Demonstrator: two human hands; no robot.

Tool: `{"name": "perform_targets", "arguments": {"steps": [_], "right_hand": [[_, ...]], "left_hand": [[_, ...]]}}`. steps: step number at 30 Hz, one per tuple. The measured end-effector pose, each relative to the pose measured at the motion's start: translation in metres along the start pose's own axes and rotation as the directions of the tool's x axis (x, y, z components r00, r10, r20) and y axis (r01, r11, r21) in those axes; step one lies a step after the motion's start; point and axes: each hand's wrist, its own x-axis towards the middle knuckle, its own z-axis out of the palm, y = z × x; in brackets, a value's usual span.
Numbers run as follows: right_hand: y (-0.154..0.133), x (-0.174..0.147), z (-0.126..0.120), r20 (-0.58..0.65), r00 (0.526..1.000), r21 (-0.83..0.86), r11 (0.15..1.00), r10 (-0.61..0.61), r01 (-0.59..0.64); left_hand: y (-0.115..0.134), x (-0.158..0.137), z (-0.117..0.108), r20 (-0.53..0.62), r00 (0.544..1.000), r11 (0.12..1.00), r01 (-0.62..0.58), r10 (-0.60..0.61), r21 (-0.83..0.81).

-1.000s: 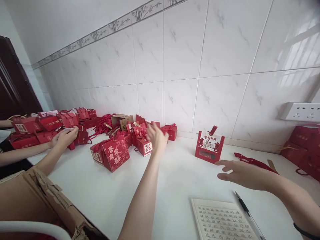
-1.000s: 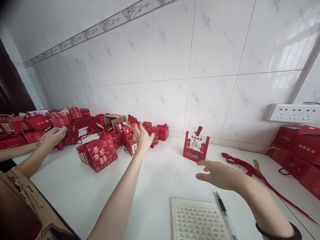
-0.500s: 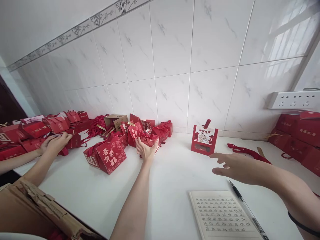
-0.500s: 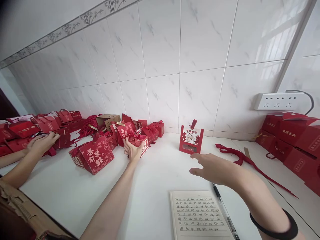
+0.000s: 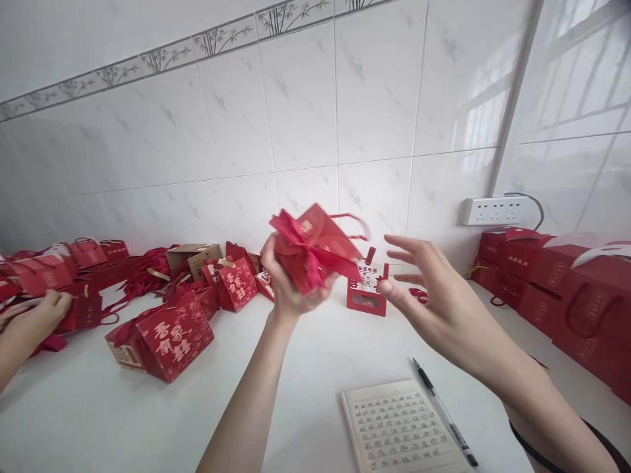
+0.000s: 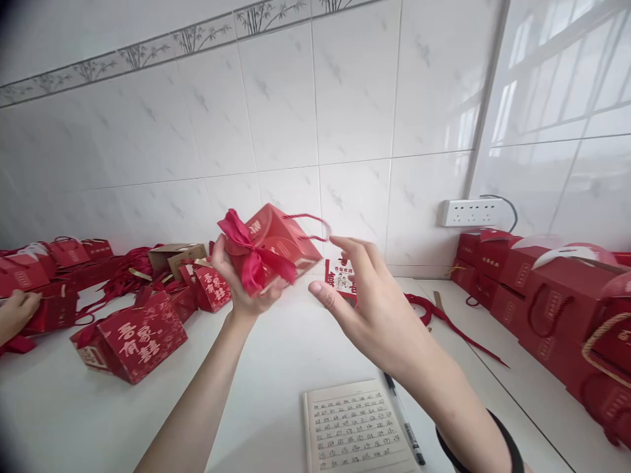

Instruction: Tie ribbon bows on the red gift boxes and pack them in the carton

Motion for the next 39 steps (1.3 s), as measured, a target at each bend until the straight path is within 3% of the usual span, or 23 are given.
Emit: {"name": "perform_targets", "arguments": {"steps": [3,7,10,14,19,26,30,32,34,36,37,38,39], "right_hand": [[-0.003,-0.002,-0.012,-0.070,0.997,0.125,0.992,0.032,-0.023],[0.002,-0.004,-0.028,0.023,0.992,0.227,0.966,0.123,-0.125],[0.008,-0.003,-0.035,0.164,0.978,0.290,0.942,0.127,-0.171],[0.012,-0.003,-0.042,0.368,0.928,0.365,0.910,0.053,-0.196],[0.015,-0.006,-0.044,0.463,0.886,0.320,0.929,0.018,-0.186],[0.017,-0.007,-0.037,0.402,0.911,0.382,0.887,0.092,-0.258],[0.036,0.005,-0.050,0.151,0.958,0.457,0.842,0.243,-0.285],[0.056,0.012,-0.055,0.005,0.928,0.573,0.760,0.373,-0.309],[0.078,0.011,-0.052,-0.032,0.868,0.629,0.685,0.496,-0.368],[0.098,-0.001,-0.037,0.053,0.821,0.485,0.704,0.569,-0.519],[0.105,-0.012,-0.025,0.149,0.799,0.293,0.746,0.582,-0.598],[0.110,-0.025,-0.012,0.284,0.749,0.031,0.774,0.599,-0.632],[0.113,-0.039,0.001,0.342,0.695,-0.237,0.774,0.633,-0.588]], "left_hand": [[0.031,0.006,0.011,0.231,0.957,0.972,-0.129,0.174,-0.199],[0.050,0.009,0.011,0.389,0.873,0.908,-0.127,0.293,-0.399],[0.059,0.015,0.004,0.468,0.833,0.872,-0.035,0.296,-0.489],[0.064,0.022,-0.006,0.562,0.805,0.832,0.171,0.190,-0.528],[0.056,0.023,-0.012,0.707,0.702,0.693,0.467,0.088,-0.549],[0.061,0.029,-0.012,0.808,0.583,0.396,0.764,-0.082,-0.510],[0.067,0.027,-0.011,0.773,0.558,0.267,0.828,-0.301,-0.493],[0.071,0.024,-0.010,0.747,0.516,0.189,0.854,-0.419,-0.484],[0.074,0.024,-0.010,0.725,0.457,0.113,0.874,-0.515,-0.472],[0.077,0.028,-0.008,0.729,0.391,0.030,0.890,-0.562,-0.455],[0.077,0.031,-0.007,0.748,0.354,-0.020,0.898,-0.561,-0.439],[0.078,0.035,-0.006,0.774,0.312,-0.073,0.906,-0.551,-0.418],[0.079,0.039,-0.004,0.800,0.269,-0.129,0.910,-0.537,-0.393]]}}
